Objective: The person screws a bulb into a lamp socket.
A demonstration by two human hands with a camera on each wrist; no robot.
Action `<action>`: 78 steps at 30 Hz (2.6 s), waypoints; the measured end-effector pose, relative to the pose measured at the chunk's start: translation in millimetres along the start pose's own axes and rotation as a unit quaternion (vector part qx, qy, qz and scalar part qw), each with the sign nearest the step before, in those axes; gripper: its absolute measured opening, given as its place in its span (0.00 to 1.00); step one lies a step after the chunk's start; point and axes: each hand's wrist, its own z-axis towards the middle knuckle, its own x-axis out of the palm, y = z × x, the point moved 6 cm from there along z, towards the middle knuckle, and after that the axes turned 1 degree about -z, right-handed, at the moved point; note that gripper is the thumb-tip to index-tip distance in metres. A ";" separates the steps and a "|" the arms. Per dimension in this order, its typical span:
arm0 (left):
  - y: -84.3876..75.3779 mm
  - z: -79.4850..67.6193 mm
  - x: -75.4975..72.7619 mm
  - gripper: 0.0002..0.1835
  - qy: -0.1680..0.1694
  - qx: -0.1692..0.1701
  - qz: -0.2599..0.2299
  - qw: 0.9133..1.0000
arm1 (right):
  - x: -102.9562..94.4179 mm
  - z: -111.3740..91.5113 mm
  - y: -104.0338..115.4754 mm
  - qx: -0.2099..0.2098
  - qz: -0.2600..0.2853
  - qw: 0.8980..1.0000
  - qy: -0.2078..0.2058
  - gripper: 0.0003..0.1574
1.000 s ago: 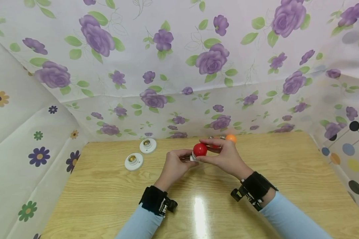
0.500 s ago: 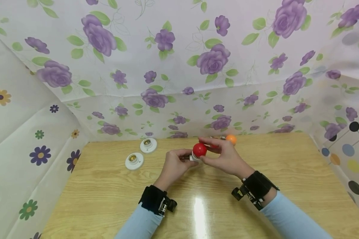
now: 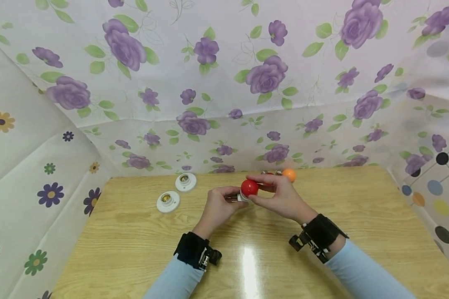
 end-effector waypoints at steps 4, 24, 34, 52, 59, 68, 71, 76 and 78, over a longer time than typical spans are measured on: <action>0.2 0.3 0.3 0.18 0.000 0.001 -0.002 1.000 | -0.7 0.0 -0.5 0.005 0.009 1.000 -0.010 0.29; 1.2 -0.8 0.4 0.17 -0.004 -0.006 -0.020 1.000 | -4.3 -1.0 5.4 0.027 0.013 0.999 -0.039 0.34; 1.9 -0.4 0.9 0.17 -0.004 -0.005 -0.018 1.000 | -2.7 0.5 -1.8 -0.007 0.010 1.000 -0.001 0.33; -8.7 0.5 0.7 0.18 -0.002 -0.008 -0.021 1.000 | -2.7 2.5 5.0 -0.013 0.019 0.999 -0.025 0.26; -38.9 -2.0 -4.6 0.17 0.000 -0.006 -0.023 1.000 | -3.9 2.7 -1.0 0.000 0.020 0.999 -0.036 0.26; -14.4 1.1 -0.8 0.18 0.000 -0.007 -0.022 1.000 | -4.5 2.6 10.4 0.008 0.007 0.999 -0.051 0.26; -1.2 1.8 0.2 0.18 -0.003 -0.010 -0.021 1.000 | -4.4 2.0 20.5 0.007 0.007 0.999 -0.053 0.27; 3.7 0.4 -0.8 0.17 -0.006 -0.003 -0.019 1.000 | -6.6 0.9 30.8 0.006 0.000 0.998 -0.060 0.32; 3.8 -0.1 -0.9 0.17 -0.006 0.001 -0.019 1.000 | -6.2 1.0 32.0 0.000 0.001 0.998 -0.056 0.32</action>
